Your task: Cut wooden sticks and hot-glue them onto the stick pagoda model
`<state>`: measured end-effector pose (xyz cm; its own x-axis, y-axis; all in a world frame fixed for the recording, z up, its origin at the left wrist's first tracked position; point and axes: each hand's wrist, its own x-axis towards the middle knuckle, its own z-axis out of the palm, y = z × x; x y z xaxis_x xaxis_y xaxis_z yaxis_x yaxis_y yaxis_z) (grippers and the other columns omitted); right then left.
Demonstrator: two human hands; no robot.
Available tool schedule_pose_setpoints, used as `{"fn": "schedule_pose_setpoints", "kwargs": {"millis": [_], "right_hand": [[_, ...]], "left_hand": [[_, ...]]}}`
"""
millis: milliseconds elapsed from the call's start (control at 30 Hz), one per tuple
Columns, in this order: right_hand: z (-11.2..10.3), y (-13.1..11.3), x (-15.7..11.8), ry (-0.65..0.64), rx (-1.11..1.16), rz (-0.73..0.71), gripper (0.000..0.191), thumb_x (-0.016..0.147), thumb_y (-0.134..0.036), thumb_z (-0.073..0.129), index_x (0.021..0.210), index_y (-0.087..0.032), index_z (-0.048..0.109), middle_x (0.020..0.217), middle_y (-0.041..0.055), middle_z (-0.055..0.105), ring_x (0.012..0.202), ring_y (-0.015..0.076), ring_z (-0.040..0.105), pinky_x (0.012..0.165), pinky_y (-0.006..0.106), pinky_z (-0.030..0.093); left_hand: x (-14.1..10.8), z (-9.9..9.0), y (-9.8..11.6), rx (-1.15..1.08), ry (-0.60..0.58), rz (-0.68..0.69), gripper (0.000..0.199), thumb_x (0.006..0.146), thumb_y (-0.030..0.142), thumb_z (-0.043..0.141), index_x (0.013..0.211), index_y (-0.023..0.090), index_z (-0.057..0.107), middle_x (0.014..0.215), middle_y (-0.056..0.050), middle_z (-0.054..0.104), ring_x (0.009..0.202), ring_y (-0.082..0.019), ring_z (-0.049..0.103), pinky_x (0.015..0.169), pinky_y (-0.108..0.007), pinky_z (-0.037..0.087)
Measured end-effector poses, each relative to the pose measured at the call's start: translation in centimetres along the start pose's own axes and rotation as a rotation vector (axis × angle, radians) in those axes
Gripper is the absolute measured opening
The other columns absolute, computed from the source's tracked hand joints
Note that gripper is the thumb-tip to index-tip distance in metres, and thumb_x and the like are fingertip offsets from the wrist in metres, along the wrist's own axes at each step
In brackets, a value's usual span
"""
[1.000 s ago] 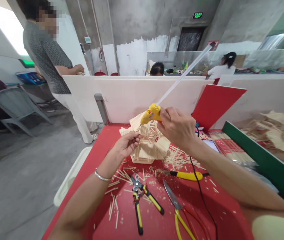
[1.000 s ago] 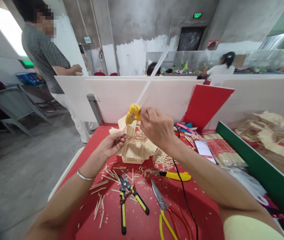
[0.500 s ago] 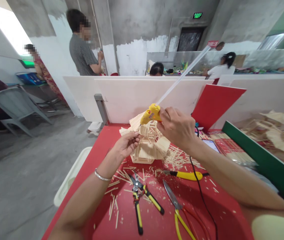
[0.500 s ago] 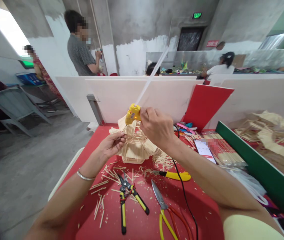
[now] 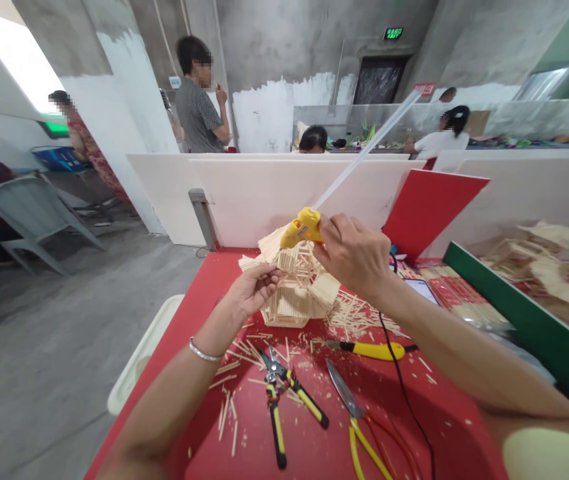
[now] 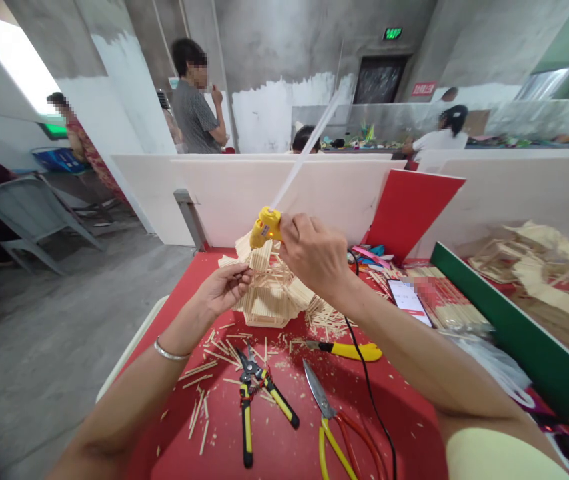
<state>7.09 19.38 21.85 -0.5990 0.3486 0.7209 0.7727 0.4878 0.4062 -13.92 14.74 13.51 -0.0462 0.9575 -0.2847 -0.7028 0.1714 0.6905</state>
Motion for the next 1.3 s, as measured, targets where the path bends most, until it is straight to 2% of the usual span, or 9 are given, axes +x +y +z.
{"fn": "schedule_pose_setpoints", "kwargs": {"millis": [267,700,933,1300], "right_hand": [[-0.3,0.1,-0.1,0.027,-0.014,0.009,0.036,0.098,-0.032,0.038,0.127,-0.014,0.050,0.101,0.0058,0.062,0.082,0.0162,0.052,0.059,0.032,0.024],[-1.0,-0.3,0.0,-0.045,0.026,0.020,0.037,0.098,-0.029,0.036,0.130,-0.015,0.048,0.103,0.0074,0.062,0.083,0.0180,0.052,0.057,0.033,0.023],[-0.5,-0.6,0.1,-0.047,0.020,0.027,0.037,0.098,-0.030,0.036,0.130,-0.016,0.048,0.102,0.0060,0.062,0.083,0.0172,0.052,0.056,0.033,0.020],[0.0,0.0,-0.1,-0.039,0.028,0.033,0.036,0.098,-0.029,0.037,0.129,-0.015,0.049,0.105,0.0081,0.062,0.086,0.0181,0.053,0.058,0.032,0.025]], "left_hand": [[-0.6,0.6,0.3,0.028,0.032,0.016,0.011,0.084,0.006,0.059,0.074,0.006,0.062,0.065,-0.007,0.066,0.051,-0.008,0.060,0.044,-0.014,0.050],[-0.3,-0.3,0.0,0.030,-0.001,0.029,0.002,0.082,0.007,0.065,0.079,0.006,0.065,0.070,-0.007,0.069,0.054,-0.008,0.062,0.047,-0.015,0.053],[-0.3,-0.4,0.0,0.027,-0.002,0.036,0.003,0.081,0.007,0.066,0.081,0.004,0.066,0.070,-0.007,0.069,0.055,-0.009,0.063,0.047,-0.016,0.053],[-0.3,-0.2,0.1,0.030,0.018,0.018,0.003,0.081,0.007,0.064,0.079,0.006,0.065,0.067,-0.007,0.067,0.052,-0.008,0.062,0.047,-0.014,0.052]]}}
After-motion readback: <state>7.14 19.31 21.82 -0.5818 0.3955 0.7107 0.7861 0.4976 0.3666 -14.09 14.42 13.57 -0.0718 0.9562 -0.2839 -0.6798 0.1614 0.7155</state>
